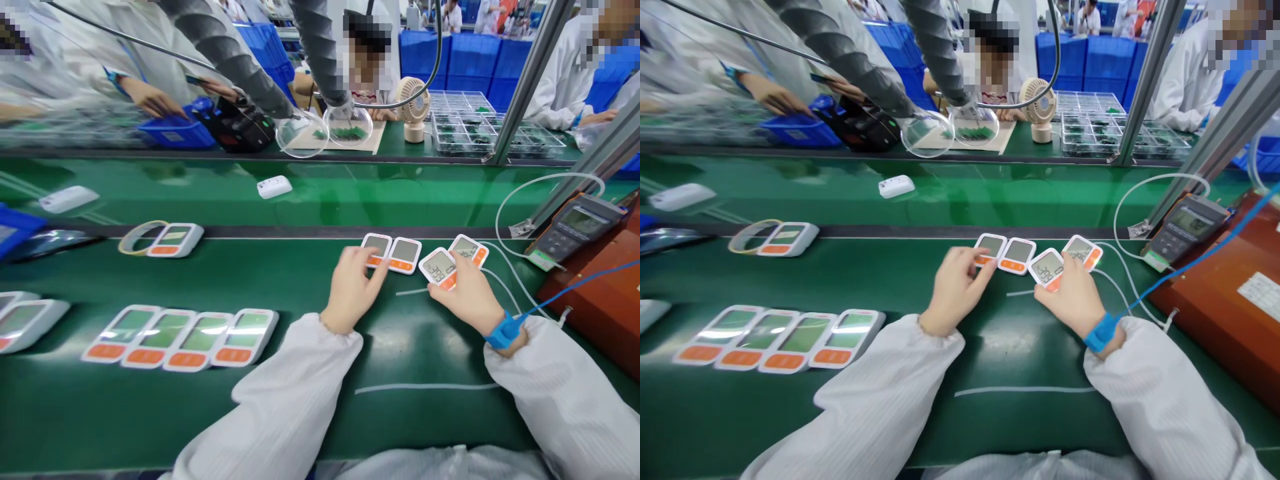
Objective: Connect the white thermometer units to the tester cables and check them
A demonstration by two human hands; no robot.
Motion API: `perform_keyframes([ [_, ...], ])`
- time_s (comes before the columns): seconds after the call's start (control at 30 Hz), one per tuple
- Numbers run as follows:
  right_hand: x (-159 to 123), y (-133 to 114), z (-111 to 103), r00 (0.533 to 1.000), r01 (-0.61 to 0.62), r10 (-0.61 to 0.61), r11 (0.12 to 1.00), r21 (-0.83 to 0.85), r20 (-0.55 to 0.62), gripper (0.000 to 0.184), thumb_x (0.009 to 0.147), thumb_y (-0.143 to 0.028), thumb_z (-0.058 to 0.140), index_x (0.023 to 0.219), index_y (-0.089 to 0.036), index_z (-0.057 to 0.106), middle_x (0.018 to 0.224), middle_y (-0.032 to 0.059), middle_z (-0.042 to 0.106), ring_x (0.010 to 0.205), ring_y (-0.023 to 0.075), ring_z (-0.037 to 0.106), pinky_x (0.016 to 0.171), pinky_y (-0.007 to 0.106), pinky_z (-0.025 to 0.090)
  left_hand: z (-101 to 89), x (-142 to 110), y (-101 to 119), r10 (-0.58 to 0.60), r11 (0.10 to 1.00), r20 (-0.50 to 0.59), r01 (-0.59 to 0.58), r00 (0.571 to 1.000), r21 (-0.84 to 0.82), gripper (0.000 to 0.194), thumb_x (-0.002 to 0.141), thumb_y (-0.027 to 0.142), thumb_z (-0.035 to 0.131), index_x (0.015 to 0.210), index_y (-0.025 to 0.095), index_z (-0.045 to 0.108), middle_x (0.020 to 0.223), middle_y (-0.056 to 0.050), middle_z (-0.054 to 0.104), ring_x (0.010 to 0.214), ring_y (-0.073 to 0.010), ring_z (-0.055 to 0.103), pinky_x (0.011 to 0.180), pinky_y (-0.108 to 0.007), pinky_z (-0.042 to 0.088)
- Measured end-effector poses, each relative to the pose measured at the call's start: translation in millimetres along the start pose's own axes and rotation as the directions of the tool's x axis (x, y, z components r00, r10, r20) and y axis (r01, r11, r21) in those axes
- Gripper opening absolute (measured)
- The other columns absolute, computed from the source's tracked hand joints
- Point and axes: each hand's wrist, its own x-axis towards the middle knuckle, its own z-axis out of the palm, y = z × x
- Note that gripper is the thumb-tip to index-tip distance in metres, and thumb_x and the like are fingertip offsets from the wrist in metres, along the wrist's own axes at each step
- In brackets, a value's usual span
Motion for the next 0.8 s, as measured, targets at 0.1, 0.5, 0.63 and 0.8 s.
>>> perform_keyframes([
  [0.1, -13.0, -0.1, -1.1, 0.986, 0.161, -0.145, 0.962, 0.221, -0.086, 0.065, 0.084, -0.027, 0.071, 0.142, -0.014, 0.048, 0.128, 0.0129, 0.054, 0.121, 0.0266, 0.053, 0.105, 0.037, 0.049, 19.0, -24.4, 17.4, 0.03, 0.876, 0.469, 0.203, 0.883, -0.437, 0.052, 0.083, 0.054, 0.071, 0.122, 0.019, 0.065, 0.092, -0.006, 0.068, 0.069, -0.0162, 0.061, 0.064, -0.03, 0.052],
  [0.5, -11.2, 3.2, -11.6, 0.937, 0.223, -0.263, 0.957, 0.187, 0.228, 0.028, 0.104, -0.013, 0.044, 0.109, -0.017, 0.072, 0.1, 0.0042, 0.065, 0.091, 0.0151, 0.063, 0.081, 0.022, 0.05, 25.1, -21.8, 15.7, 0.03, 0.517, 0.725, 0.61, 0.688, -0.6, 0.053, 0.077, 0.064, 0.076, 0.085, 0.013, 0.063, 0.066, -0.006, 0.067, 0.052, -0.0138, 0.061, 0.049, -0.024, 0.046],
  [0.63, -11.6, -4.5, -11.9, 0.954, 0.186, -0.145, 0.973, -0.136, 0.262, 0.021, 0.099, -0.015, 0.059, 0.08, -0.014, 0.069, 0.081, 0.0056, 0.06, 0.076, 0.0175, 0.06, 0.069, 0.023, 0.044, 23.6, -20.3, 18.2, -0.003, 0.547, 0.69, 0.579, 0.724, -0.605, 0.047, 0.076, 0.051, 0.082, 0.1, 0.015, 0.063, 0.071, -0.002, 0.067, 0.056, -0.0117, 0.06, 0.05, -0.021, 0.044],
  [0.8, -3.4, -2.2, -20.8, 0.935, 0.231, -0.165, 0.955, -0.185, 0.314, 0.011, 0.098, -0.024, 0.068, 0.104, -0.018, 0.075, 0.096, 0.0062, 0.065, 0.088, 0.0214, 0.064, 0.076, 0.027, 0.049, 7.0, -2.1, 11.8, -0.087, 0.653, 0.522, 0.444, 0.849, -0.613, 0.05, 0.073, 0.036, 0.084, 0.113, 0.017, 0.062, 0.082, -0.003, 0.07, 0.063, -0.0135, 0.062, 0.058, -0.025, 0.048],
])
